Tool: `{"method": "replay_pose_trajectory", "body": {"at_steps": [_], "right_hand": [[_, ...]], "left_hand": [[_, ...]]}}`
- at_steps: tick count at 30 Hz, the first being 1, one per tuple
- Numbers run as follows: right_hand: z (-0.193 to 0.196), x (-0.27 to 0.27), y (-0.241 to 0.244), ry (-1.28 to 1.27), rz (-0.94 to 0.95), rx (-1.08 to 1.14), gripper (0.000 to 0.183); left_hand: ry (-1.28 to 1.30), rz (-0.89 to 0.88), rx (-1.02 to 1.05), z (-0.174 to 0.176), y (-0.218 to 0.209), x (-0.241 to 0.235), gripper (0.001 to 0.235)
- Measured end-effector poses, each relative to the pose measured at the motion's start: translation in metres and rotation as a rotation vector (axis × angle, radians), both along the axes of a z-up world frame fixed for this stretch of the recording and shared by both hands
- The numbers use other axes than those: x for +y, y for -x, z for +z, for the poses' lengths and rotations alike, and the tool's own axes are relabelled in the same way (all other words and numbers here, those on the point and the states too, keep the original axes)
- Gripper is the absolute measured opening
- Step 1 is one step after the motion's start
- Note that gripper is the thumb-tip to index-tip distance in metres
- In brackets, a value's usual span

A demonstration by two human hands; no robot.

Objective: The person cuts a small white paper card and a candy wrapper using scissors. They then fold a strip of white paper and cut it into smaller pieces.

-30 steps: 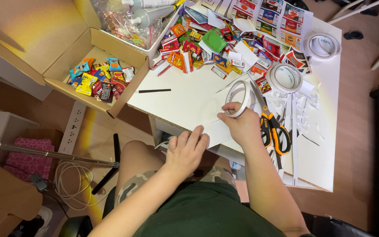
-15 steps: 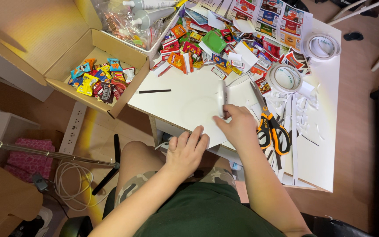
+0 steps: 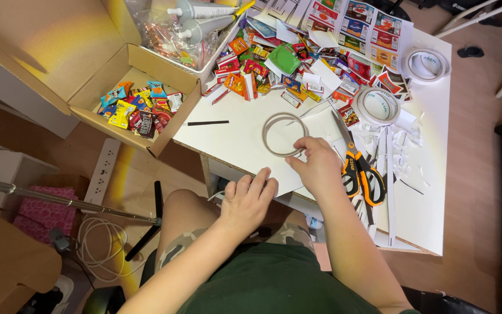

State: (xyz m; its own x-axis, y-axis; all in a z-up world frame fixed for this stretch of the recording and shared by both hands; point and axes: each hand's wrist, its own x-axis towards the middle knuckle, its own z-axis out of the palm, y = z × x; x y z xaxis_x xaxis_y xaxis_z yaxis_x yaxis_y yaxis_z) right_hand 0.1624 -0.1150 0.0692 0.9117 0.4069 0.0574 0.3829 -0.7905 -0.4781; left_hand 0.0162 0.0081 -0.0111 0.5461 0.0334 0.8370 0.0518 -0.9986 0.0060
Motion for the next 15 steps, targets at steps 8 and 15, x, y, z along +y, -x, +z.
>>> {"method": "replay_pose_trajectory", "body": {"at_steps": [8,15], "right_hand": [[0.011,-0.002,-0.004,-0.116,-0.025,0.121,0.02],[0.027,-0.001,0.009,-0.493,0.006,0.256,0.016]], "left_hand": [[0.041,-0.018,0.02,-0.005,-0.002,0.004,0.021],[0.161,-0.095,0.086,-0.003,-0.014,0.016,0.044]]}}
